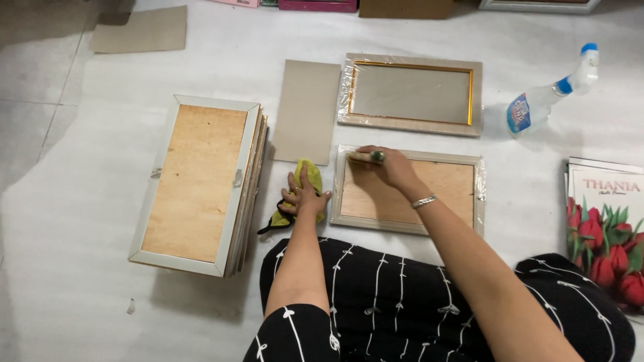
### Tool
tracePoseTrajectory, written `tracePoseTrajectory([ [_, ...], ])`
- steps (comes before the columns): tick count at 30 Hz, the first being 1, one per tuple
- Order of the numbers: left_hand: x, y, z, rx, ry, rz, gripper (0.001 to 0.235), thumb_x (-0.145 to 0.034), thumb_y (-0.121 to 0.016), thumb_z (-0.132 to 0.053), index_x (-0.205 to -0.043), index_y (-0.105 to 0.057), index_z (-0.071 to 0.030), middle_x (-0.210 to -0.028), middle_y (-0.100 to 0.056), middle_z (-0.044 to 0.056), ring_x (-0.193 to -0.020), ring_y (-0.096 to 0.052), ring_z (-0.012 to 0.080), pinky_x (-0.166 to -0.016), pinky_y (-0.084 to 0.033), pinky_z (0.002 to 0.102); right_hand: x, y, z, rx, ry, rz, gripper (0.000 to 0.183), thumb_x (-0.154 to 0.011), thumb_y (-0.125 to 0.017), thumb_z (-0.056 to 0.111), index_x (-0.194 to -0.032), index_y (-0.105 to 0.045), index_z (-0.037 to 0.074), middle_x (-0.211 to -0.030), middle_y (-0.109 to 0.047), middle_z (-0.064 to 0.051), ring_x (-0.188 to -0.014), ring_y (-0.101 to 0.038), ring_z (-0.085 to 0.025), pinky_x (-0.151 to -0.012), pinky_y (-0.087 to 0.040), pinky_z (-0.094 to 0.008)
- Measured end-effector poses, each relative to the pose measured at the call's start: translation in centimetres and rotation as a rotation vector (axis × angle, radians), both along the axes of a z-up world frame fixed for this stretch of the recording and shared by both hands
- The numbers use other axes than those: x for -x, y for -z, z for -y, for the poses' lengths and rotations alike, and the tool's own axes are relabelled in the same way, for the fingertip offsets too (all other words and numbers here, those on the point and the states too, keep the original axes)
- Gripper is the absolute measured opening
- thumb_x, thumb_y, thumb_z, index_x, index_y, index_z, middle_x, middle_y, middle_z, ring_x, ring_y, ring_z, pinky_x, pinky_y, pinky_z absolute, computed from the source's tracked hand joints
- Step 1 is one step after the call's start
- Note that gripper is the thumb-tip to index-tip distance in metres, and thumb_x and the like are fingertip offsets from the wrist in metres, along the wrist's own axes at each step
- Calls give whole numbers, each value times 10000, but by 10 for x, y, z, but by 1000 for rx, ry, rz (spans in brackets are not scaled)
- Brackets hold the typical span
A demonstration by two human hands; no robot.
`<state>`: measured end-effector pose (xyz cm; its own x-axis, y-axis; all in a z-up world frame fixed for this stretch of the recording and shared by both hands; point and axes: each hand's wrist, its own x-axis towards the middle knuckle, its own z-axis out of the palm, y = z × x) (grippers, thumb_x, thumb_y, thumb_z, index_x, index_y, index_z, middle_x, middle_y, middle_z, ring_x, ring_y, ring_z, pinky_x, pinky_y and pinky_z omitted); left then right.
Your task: Cleaning and preparing picture frames using a brush and cloth
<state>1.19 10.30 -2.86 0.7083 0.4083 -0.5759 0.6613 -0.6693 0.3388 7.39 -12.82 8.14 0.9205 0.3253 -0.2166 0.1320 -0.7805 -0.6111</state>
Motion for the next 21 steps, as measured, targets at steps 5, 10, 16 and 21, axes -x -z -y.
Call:
tracePoseTrajectory([
  [5,3,-12,1,23,-5,18,1042,-889,-762,-443,-1562,29,-528,-1680,117,8,-1498,32,465,-1123,20,768,14,-19,89,85,87,-38,423,-921,-670,230,-1334,-647,317,-1146,-731,-247,-1118,-650,-506,-1017,-511,-571],
  [10,1,-19,4,0,2,-2,1054,-890,-758,-450,-1561,51,-530,-1678,129,-1,-1501,38,458,-1121,27,772,33,-42,171,363,407,-141,537,-864,-740,419,-1219,-733,15,-1130,-737,-307,-1114,-674,-496,-951,-534,-582],
  [16,0,-28,5,-19,-28,-42,1095,-859,-770,-438,-1588,45,-501,-1721,154,14,-1515,70,475,-1145,-1,735,23,12,221,788,366,101,178,-1008,-656,346,-1160,-749,335,-934,-786,5,-821,-727,-209,-633,-545,-350],
  [21,2,-21,3,23,-8,7,1030,-904,-748,-439,-1565,38,-512,-1677,131,9,-1503,49,461,-1127,50,764,-1,76,167,625,256,10,425,-845,-760,375,-1266,-721,329,-1060,-782,-57,-1022,-753,-346,-864,-606,-531],
])
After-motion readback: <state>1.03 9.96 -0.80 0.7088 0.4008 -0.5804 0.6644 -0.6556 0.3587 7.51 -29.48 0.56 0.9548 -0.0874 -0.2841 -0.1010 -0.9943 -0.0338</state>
